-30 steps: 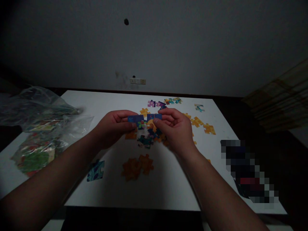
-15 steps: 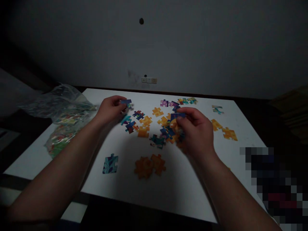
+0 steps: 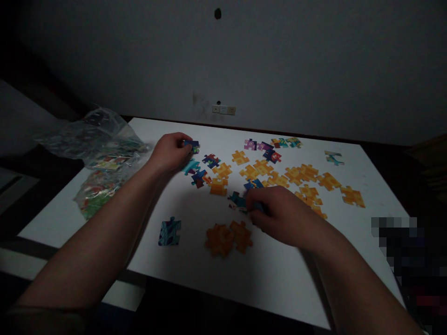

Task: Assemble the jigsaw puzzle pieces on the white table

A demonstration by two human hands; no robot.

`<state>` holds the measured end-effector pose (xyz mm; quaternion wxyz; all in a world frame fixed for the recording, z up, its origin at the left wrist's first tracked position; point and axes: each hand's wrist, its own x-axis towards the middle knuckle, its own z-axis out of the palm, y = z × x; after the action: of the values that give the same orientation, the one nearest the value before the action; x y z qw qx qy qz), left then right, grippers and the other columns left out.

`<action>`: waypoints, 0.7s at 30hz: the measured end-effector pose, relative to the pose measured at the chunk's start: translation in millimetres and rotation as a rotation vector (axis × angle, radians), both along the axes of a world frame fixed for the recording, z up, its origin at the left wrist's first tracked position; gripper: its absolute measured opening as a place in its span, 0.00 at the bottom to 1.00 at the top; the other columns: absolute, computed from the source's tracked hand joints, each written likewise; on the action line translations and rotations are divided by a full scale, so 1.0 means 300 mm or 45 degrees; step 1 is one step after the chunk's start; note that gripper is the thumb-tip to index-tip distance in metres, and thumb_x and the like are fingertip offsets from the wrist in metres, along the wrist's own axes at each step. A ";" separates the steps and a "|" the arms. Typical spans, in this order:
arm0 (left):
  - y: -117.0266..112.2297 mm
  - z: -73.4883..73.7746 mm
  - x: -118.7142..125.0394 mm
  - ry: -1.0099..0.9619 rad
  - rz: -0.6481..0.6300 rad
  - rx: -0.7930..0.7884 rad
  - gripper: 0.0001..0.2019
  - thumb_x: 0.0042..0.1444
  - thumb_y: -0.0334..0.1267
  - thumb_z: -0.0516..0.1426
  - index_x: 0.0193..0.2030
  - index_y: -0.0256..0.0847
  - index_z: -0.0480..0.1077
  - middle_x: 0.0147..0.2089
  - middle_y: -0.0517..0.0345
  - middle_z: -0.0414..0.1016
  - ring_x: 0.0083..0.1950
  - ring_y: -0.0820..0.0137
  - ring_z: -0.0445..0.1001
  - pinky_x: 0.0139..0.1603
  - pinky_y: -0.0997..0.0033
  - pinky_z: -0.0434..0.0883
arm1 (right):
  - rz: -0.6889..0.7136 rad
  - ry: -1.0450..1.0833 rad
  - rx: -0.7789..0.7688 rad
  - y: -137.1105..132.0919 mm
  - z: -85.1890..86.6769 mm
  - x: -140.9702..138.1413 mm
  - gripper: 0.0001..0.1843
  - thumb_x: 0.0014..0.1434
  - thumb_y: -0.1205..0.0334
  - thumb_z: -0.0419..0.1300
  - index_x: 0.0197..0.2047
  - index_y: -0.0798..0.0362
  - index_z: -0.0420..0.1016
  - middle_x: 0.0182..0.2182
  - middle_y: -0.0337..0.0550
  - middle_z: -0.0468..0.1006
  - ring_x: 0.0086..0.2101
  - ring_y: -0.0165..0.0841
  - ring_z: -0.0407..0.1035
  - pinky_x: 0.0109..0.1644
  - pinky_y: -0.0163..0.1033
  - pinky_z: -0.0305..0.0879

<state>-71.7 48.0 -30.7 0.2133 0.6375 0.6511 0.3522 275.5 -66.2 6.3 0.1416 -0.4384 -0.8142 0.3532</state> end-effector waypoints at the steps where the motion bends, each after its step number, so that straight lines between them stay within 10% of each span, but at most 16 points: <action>1: 0.000 -0.002 0.003 0.004 -0.008 0.007 0.12 0.59 0.39 0.66 0.48 0.43 0.85 0.37 0.49 0.83 0.41 0.56 0.78 0.49 0.54 0.73 | 0.008 -0.002 -0.001 0.002 -0.004 -0.002 0.05 0.58 0.65 0.64 0.30 0.47 0.78 0.24 0.36 0.77 0.25 0.33 0.68 0.30 0.38 0.58; 16: -0.019 0.028 0.019 0.371 0.079 -0.062 0.17 0.66 0.44 0.64 0.58 0.41 0.84 0.64 0.33 0.80 0.67 0.37 0.73 0.68 0.35 0.68 | 0.027 0.054 0.094 0.013 -0.011 -0.002 0.06 0.61 0.64 0.62 0.34 0.47 0.80 0.27 0.39 0.80 0.26 0.35 0.71 0.32 0.41 0.61; 21: -0.119 0.134 0.066 0.720 -0.482 -0.122 0.18 0.62 0.53 0.68 0.52 0.44 0.86 0.63 0.39 0.78 0.66 0.39 0.71 0.69 0.37 0.68 | -0.035 0.070 0.132 0.013 -0.009 0.001 0.05 0.61 0.63 0.62 0.36 0.46 0.81 0.28 0.39 0.82 0.27 0.36 0.72 0.32 0.41 0.63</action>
<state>-51.9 12.4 9.6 0.1157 0.8087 0.5705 0.0845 275.7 -62.3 3.6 0.1913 -0.4317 -0.8211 0.3206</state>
